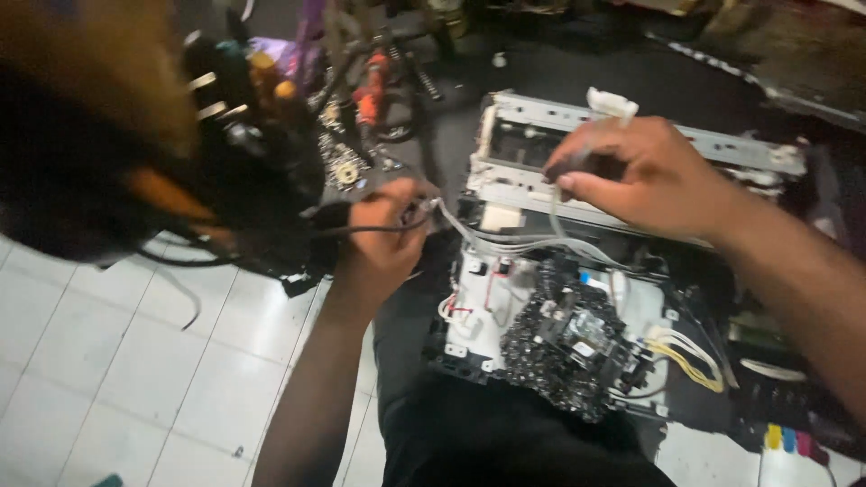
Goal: The person handles a small black electronic component, removes it from bubble wrap, and places it into a larger white device chassis. They then connect a white ribbon cable to the component and adjust the assembly within the chassis.
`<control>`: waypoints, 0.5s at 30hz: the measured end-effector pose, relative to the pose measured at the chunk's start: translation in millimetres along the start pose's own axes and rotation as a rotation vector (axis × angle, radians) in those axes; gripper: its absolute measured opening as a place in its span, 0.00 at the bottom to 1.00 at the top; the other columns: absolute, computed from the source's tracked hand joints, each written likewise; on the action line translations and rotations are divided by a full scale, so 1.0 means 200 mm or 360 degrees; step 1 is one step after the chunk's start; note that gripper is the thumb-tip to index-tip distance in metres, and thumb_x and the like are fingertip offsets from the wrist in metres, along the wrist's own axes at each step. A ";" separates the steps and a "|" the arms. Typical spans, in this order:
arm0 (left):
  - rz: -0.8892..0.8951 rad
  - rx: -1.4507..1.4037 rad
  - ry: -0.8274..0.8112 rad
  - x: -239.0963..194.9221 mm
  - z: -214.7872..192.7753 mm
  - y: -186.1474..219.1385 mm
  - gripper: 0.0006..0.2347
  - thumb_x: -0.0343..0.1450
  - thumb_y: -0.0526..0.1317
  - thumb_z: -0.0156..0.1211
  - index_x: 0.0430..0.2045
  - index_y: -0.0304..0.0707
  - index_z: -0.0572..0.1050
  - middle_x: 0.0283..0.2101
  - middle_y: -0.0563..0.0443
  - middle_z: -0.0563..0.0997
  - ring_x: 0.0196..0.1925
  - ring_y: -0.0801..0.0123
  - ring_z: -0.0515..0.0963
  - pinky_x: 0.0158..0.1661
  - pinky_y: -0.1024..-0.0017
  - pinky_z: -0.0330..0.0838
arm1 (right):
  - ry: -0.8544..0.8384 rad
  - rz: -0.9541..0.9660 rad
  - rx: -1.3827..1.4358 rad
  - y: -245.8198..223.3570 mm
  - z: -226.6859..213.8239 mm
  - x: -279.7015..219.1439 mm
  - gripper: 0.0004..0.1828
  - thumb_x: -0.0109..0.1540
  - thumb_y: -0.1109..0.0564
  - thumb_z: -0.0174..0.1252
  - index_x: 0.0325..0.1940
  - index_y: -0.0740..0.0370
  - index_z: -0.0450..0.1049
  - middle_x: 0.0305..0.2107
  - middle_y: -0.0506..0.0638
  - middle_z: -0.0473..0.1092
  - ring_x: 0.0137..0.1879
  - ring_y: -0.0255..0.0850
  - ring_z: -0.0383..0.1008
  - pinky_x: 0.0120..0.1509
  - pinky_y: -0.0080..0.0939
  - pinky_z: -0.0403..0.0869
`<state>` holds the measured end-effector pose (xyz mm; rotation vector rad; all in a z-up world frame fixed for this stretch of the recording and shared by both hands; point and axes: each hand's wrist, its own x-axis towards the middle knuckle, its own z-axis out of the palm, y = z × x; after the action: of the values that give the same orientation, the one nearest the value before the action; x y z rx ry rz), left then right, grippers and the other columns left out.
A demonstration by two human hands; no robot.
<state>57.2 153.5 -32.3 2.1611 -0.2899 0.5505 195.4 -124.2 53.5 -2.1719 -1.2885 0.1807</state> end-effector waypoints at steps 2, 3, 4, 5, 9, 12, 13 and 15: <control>0.0129 -0.0081 0.0088 0.05 0.03 0.06 0.09 0.69 0.22 0.49 0.40 0.25 0.75 0.42 0.36 0.80 0.44 0.50 0.84 0.45 0.63 0.79 | 0.0054 0.0051 -0.0011 0.01 -0.03 -0.02 0.09 0.63 0.56 0.62 0.45 0.59 0.81 0.39 0.51 0.80 0.42 0.40 0.79 0.48 0.40 0.75; 0.0119 0.0045 0.0170 0.08 0.05 0.09 0.08 0.71 0.24 0.51 0.40 0.28 0.75 0.43 0.39 0.81 0.46 0.51 0.83 0.47 0.62 0.76 | 0.0054 0.0167 0.0166 0.00 -0.05 -0.03 0.07 0.63 0.58 0.61 0.44 0.60 0.80 0.33 0.50 0.80 0.38 0.37 0.80 0.46 0.37 0.76; 0.0101 0.0173 0.0258 0.09 0.06 0.12 0.07 0.72 0.26 0.52 0.40 0.32 0.75 0.45 0.42 0.83 0.47 0.51 0.83 0.49 0.61 0.74 | 0.0048 0.0275 0.0348 -0.01 -0.06 -0.03 0.05 0.64 0.61 0.60 0.42 0.61 0.80 0.28 0.49 0.80 0.35 0.34 0.81 0.44 0.33 0.77; 0.0116 0.0154 0.0243 0.11 0.08 0.13 0.07 0.72 0.26 0.52 0.40 0.32 0.75 0.45 0.42 0.83 0.47 0.51 0.83 0.49 0.61 0.74 | 0.0065 0.0297 0.0340 -0.01 -0.08 -0.05 0.05 0.64 0.61 0.60 0.42 0.61 0.80 0.28 0.49 0.80 0.35 0.34 0.81 0.44 0.33 0.77; 0.0136 0.0085 0.0352 0.15 0.11 0.19 0.07 0.75 0.34 0.57 0.42 0.38 0.82 0.40 0.43 0.72 0.39 0.48 0.78 0.42 0.63 0.72 | 0.0169 0.0379 0.0583 0.02 -0.12 -0.09 0.08 0.62 0.65 0.60 0.45 0.67 0.80 0.27 0.57 0.79 0.31 0.43 0.80 0.42 0.41 0.78; 0.0068 0.0128 0.0362 0.15 0.15 0.22 0.10 0.76 0.31 0.55 0.48 0.36 0.82 0.32 0.50 0.67 0.31 0.62 0.69 0.33 0.69 0.64 | 0.0128 0.0488 0.0524 0.00 -0.17 -0.11 0.07 0.64 0.61 0.59 0.44 0.64 0.80 0.30 0.54 0.79 0.34 0.40 0.82 0.44 0.39 0.80; 0.0058 0.0081 0.0368 0.15 0.17 0.23 0.12 0.77 0.25 0.54 0.51 0.30 0.80 0.28 0.53 0.67 0.28 0.71 0.64 0.27 0.73 0.59 | 0.0067 0.0565 0.0461 -0.01 -0.19 -0.11 0.07 0.65 0.57 0.58 0.43 0.60 0.79 0.33 0.51 0.80 0.37 0.36 0.83 0.47 0.35 0.82; 0.0044 0.0070 0.0380 0.15 0.19 0.28 0.11 0.79 0.33 0.53 0.53 0.32 0.79 0.29 0.54 0.70 0.29 0.73 0.65 0.31 0.74 0.61 | 0.0088 0.0498 0.0442 0.03 -0.20 -0.12 0.06 0.66 0.57 0.58 0.41 0.60 0.79 0.34 0.49 0.79 0.36 0.36 0.83 0.46 0.34 0.79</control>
<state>72.9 89.8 1.0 2.1102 -0.1778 0.8295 202.6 -162.6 78.2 -2.1062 -0.8316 0.3971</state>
